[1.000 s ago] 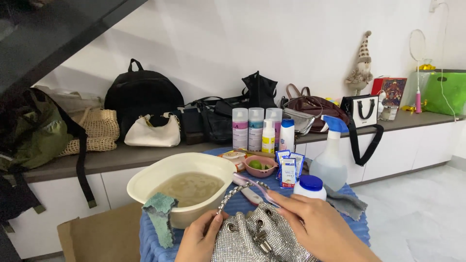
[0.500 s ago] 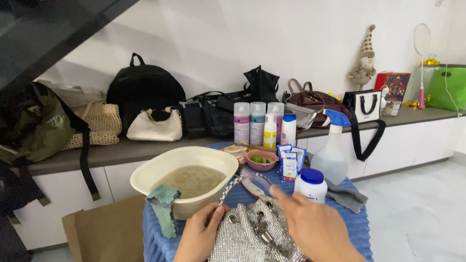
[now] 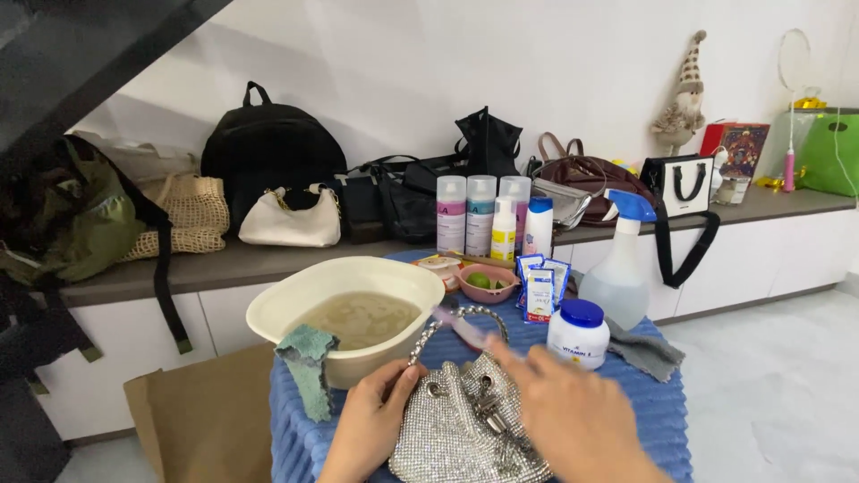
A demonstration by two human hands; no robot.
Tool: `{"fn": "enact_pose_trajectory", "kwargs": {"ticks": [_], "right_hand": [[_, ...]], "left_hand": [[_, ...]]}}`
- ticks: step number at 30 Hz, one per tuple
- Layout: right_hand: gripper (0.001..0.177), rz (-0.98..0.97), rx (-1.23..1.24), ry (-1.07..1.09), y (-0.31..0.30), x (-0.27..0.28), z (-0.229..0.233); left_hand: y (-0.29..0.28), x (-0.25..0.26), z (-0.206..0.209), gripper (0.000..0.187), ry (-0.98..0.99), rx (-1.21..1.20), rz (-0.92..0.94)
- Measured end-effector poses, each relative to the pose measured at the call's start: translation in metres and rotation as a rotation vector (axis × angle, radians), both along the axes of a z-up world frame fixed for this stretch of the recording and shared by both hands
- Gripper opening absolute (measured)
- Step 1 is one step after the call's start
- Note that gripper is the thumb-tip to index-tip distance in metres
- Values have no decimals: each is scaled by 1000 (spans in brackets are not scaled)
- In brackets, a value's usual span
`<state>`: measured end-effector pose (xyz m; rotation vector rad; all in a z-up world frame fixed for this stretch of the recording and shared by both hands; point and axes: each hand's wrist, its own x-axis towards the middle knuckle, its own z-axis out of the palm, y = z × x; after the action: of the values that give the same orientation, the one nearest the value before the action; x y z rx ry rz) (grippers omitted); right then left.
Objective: Cleaning a silver mesh handbag using a toothbrush, water, and a cleaning cloth.
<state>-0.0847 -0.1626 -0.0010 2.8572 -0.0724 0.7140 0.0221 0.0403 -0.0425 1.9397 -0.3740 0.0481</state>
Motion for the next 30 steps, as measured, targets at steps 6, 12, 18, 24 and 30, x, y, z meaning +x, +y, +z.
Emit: {"fn": "enact_pose_trajectory", "kwargs": {"ticks": [6,12,18,24,30], "right_hand": [[71,-21,18,168,8,3,-4],[67,-7,-15,-65,1,7,-12],[69,-99,23,-7,-8,5,7],[76,-25,21,246,-15,6,15],[45,-194,303,-107,-39,10,27]], "left_hand": [[-1,2,-2,23,-10,17,8],[0,-2,2,23,-4,-6,7],[1,-5,4,24,1,15,18],[-1,-2,2,24,-3,4,5],[1,-3,1,24,-8,5,10]]}}
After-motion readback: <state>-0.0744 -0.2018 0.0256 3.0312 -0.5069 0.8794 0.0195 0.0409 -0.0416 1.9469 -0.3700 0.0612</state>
